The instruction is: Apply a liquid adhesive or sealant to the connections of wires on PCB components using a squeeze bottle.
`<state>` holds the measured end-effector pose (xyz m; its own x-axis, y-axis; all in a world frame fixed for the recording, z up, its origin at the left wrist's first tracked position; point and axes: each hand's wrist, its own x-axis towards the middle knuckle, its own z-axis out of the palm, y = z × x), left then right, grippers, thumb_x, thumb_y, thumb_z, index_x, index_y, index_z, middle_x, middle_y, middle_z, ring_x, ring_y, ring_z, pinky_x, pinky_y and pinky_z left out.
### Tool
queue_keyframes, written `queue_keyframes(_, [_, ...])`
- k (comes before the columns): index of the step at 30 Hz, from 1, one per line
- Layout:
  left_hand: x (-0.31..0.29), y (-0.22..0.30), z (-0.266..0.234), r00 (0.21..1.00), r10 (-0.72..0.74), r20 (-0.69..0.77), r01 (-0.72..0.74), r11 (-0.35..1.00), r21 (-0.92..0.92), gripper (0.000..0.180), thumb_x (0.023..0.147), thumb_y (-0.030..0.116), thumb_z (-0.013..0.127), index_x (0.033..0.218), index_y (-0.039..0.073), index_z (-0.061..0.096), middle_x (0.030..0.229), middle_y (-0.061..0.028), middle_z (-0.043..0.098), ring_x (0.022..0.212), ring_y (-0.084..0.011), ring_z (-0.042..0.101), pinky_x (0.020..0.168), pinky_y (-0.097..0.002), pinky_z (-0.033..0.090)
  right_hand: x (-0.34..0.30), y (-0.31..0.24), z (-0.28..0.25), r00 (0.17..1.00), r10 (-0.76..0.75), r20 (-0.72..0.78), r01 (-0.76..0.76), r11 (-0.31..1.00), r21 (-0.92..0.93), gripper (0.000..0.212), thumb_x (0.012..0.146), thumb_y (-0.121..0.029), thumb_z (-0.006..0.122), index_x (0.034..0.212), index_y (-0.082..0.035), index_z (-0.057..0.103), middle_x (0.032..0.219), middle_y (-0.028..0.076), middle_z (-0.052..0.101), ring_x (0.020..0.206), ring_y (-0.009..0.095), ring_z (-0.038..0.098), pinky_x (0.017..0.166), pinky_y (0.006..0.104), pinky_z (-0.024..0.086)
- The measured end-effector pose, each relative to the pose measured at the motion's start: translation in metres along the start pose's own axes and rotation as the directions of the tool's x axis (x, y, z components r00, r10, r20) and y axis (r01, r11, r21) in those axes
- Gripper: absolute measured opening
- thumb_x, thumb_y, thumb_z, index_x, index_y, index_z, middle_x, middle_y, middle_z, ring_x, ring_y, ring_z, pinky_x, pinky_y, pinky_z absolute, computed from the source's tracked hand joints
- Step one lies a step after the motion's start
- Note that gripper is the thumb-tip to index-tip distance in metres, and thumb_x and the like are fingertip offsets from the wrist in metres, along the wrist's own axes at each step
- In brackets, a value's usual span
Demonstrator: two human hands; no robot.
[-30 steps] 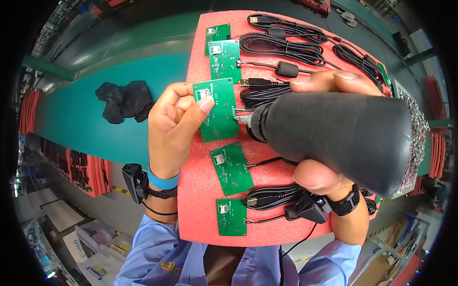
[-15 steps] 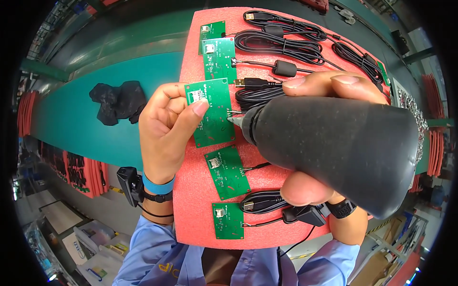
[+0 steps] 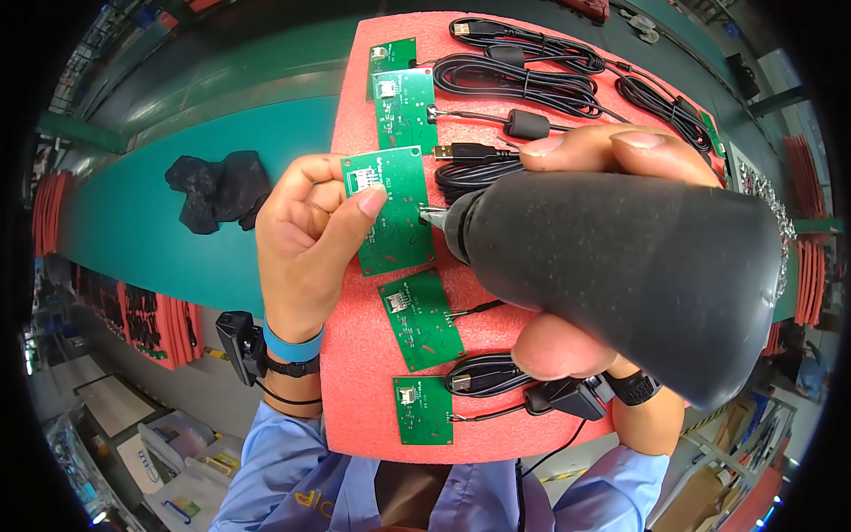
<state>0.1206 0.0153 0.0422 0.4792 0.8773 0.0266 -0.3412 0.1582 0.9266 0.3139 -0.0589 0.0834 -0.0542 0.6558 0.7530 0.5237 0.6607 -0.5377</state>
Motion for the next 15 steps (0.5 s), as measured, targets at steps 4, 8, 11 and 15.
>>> queue_keyframes(4, [0.0000,0.0002,0.0003,1.000,-0.004,-0.001,0.004,1.000,0.002,0.018,0.082,-0.004,0.055,0.096,-0.004,0.044,0.078,-0.0064,0.060,0.064,-0.0028,0.052,0.051,-0.0153,0.039,-0.0001,-0.0011,0.0012,1.000,0.016,-0.008,-0.016,1.000,-0.006,0.085,0.069,-0.069,0.053,0.121,-0.003,0.038,0.095,0.016,0.055,0.086,0.021,0.053,0.075,0.0306,0.043])
queue_keyframes(8, [0.0002,0.0002,0.0010,1.000,-0.011,-0.005,0.011,1.000,0.008,0.018,0.082,-0.004,0.055,0.096,-0.004,0.044,0.077,-0.0062,0.060,0.064,-0.0026,0.052,0.050,-0.0153,0.039,0.0010,-0.0019,0.0012,1.000,0.030,-0.010,-0.030,0.999,-0.020,0.085,0.069,-0.069,0.053,0.120,-0.003,0.038,0.095,0.016,0.055,0.086,0.021,0.053,0.076,0.0308,0.043])
queue_keyframes(11, [0.0005,0.0004,0.0014,1.000,-0.015,-0.003,0.015,1.000,0.009,0.018,0.082,-0.004,0.056,0.096,-0.004,0.044,0.077,-0.0062,0.059,0.063,-0.0025,0.052,0.050,-0.0153,0.039,0.0032,-0.0010,-0.0001,1.000,0.009,0.006,-0.009,0.999,-0.039,0.085,0.069,-0.070,0.052,0.120,-0.003,0.038,0.095,0.015,0.054,0.086,0.021,0.053,0.076,0.0308,0.043])
queue_keyframes(15, [0.0003,-0.0001,0.0008,1.000,-0.019,-0.002,0.019,1.000,0.016,0.018,0.082,-0.004,0.056,0.096,-0.004,0.044,0.077,-0.0061,0.059,0.063,-0.0024,0.052,0.049,-0.0152,0.038,0.0022,0.0004,-0.0009,1.000,0.006,0.024,-0.004,0.998,-0.057,0.085,0.069,-0.070,0.052,0.120,-0.003,0.038,0.096,0.015,0.054,0.086,0.021,0.054,0.076,0.0313,0.043])
